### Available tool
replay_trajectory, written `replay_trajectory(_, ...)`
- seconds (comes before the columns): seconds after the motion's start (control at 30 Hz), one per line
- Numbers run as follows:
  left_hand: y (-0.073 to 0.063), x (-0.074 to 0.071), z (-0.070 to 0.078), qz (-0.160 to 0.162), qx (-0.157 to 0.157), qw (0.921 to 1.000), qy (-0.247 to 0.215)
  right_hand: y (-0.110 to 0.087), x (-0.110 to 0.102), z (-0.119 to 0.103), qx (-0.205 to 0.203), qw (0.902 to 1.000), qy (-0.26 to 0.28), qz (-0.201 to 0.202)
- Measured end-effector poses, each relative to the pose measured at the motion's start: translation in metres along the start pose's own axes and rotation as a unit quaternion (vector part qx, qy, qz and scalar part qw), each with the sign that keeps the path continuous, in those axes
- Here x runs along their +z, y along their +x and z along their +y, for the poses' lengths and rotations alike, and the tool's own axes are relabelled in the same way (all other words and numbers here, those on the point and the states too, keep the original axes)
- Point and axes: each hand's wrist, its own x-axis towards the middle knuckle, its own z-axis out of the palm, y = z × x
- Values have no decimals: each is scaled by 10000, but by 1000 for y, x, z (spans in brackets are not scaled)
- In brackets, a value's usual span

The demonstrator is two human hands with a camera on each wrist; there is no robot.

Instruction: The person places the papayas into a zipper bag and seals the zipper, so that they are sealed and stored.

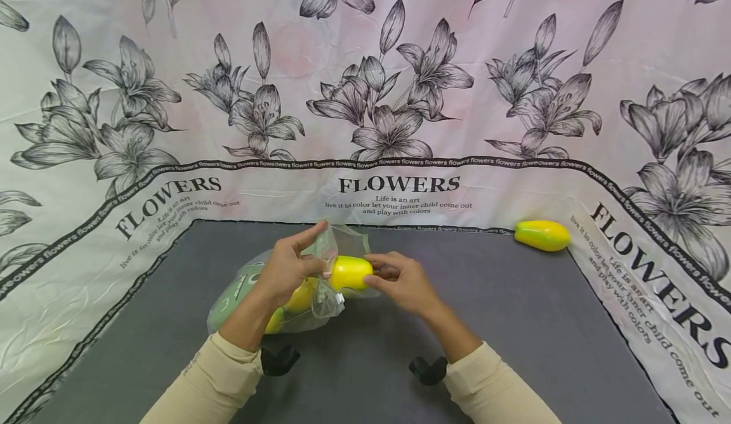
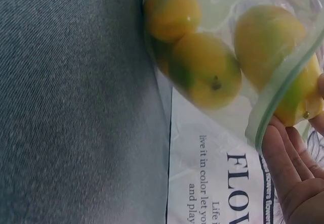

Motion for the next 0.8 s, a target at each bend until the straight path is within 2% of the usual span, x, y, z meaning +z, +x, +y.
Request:
replay_trajectory(0.3,0,1,-3,-111,28,9998,-162,6,11,2,14,9991,178,-373)
replay_trajectory(0.63,-1,1,-2,-153,-26,9996,-235,11,20,-3,-181,9975,-320,-598)
replay_trajectory(0.8,-2,2,-2,-123,-32,9998,-165,18,25,23,-184,9963,-486,-678)
